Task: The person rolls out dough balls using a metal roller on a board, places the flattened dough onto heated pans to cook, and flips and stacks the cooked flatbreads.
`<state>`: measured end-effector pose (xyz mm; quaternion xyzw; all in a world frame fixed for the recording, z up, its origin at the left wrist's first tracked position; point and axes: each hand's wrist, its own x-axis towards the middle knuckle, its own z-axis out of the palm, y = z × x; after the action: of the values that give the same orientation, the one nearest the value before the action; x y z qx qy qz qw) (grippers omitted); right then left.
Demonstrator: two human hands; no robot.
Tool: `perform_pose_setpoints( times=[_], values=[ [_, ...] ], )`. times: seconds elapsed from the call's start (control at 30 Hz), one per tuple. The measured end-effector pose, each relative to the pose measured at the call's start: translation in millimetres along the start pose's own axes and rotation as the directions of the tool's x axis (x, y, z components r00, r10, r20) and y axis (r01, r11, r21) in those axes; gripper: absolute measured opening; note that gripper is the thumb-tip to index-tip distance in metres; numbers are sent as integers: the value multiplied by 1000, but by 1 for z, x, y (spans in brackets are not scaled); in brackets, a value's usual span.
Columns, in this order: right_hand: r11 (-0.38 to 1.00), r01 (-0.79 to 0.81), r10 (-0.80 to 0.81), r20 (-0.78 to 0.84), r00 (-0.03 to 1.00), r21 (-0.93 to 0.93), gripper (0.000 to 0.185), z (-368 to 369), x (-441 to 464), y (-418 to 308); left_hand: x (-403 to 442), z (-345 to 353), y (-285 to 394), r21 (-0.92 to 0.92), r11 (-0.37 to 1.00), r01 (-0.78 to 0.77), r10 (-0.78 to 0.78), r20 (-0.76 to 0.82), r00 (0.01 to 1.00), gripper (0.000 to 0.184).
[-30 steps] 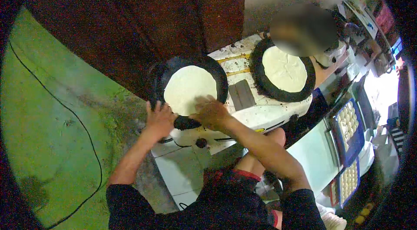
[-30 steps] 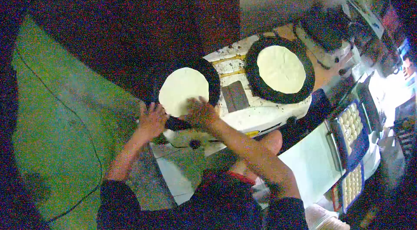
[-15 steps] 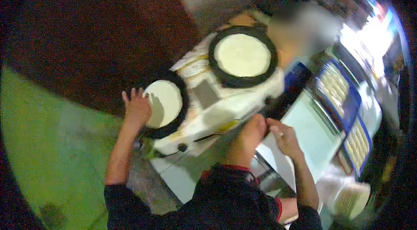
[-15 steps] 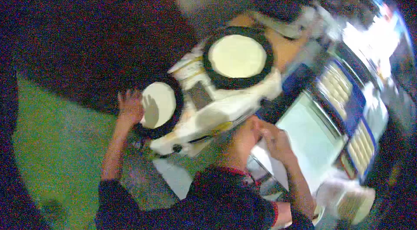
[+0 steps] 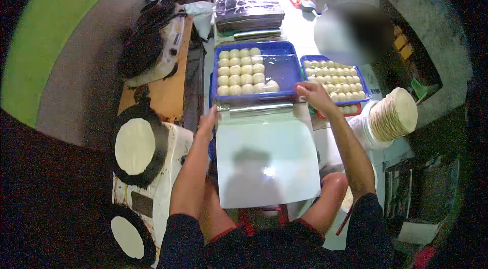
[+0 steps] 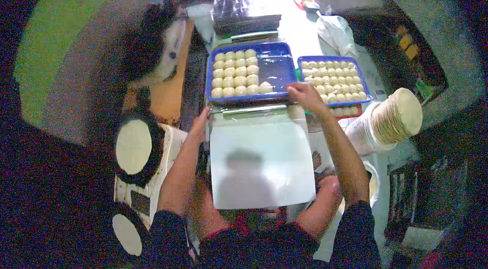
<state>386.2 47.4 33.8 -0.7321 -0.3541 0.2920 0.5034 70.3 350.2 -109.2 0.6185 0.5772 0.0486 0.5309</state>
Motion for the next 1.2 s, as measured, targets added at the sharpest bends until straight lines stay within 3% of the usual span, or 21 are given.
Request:
perform_pose_setpoints(
  times=[0.07, 0.17, 0.23, 0.27, 0.3, 0.37, 0.43, 0.5, 0.57, 0.67, 0.77, 0.83, 0.87, 0.9, 0.97, 1.07, 1.1, 1.17, 1.2],
  values=[
    [996, -59, 62, -51, 997, 62, 33, -20, 35, 19, -9, 1, -17, -132, 991, -33, 37, 29, 999, 71],
    [989, 3, 1, -23, 1000, 147, 38, -28, 77, 37, -115, -17, -5, 2, 995, -104, 103, -93, 990, 57],
    [999, -44, 43, 57, 997, 5, 37, -18, 120, 69, -165, -20, -30, -71, 995, -75, 71, -56, 996, 45],
    [996, -59, 65, 92, 994, -69, 36, -14, 133, 81, -184, -22, -34, 59, 997, -45, 45, -6, 999, 39],
    [943, 7, -19, -34, 999, -334, 34, -5, 133, 75, -186, -21, -60, -1, 991, -136, 136, -29, 990, 36],
    [618, 17, -267, -189, 945, -786, 31, 16, 130, 41, -205, -18, -81, -89, 963, -255, 244, -118, 963, 34],
    [809, 68, -264, -257, 929, -584, 30, 18, 117, 13, -203, -18, -69, -54, 959, -277, 253, -269, 929, 39],
    [922, 102, -223, -296, 929, -374, 30, 22, 104, -5, -172, -11, -32, -202, 942, -269, 186, -354, 917, 48],
    [906, 105, -237, -285, 929, -409, 31, 17, 87, -16, -122, -1, -17, -280, 855, -436, 350, -308, 885, 57],
    [895, 106, -231, -248, 941, -434, 33, -3, 79, -6, -133, -8, 9, -177, 980, -93, 105, 59, 993, 64],
    [946, 8, -82, -213, 973, -325, 35, -21, 80, 19, -166, -10, -35, -268, 963, -12, 18, 21, 1000, 69],
    [928, 30, -85, -133, 987, -372, 32, -11, 90, 39, -212, -17, -51, -249, 968, -25, -6, -123, 992, 68],
    [917, 42, -82, -85, 993, -396, 30, -3, 93, 42, -218, -15, -74, -223, 974, -45, 0, -196, 981, 70],
    [920, -46, 59, 22, 998, -390, 31, 8, 96, 34, -220, -13, -101, -197, 978, -63, 7, -272, 962, 72],
    [788, -125, 290, 184, 939, -602, 37, 36, 115, 36, -235, -9, -97, -46, 989, -143, 112, -411, 905, 78],
    [767, -229, 362, 109, 926, -600, 50, 70, 119, 16, -263, 16, -23, 280, 885, -372, 462, -424, 779, 87],
    [828, -225, 308, 83, 948, -513, 52, 80, 114, 10, -248, 27, -19, 332, 801, -498, 594, -343, 727, 90],
    [925, -189, 203, 9, 979, -331, 57, 92, 105, 2, -211, 64, -14, 608, 635, -478, 708, -210, 674, 86],
    [884, -79, 41, -91, 995, -460, 55, 105, 124, 33, -203, 70, -6, 560, 697, -448, 605, -125, 786, 78]
  ],
)
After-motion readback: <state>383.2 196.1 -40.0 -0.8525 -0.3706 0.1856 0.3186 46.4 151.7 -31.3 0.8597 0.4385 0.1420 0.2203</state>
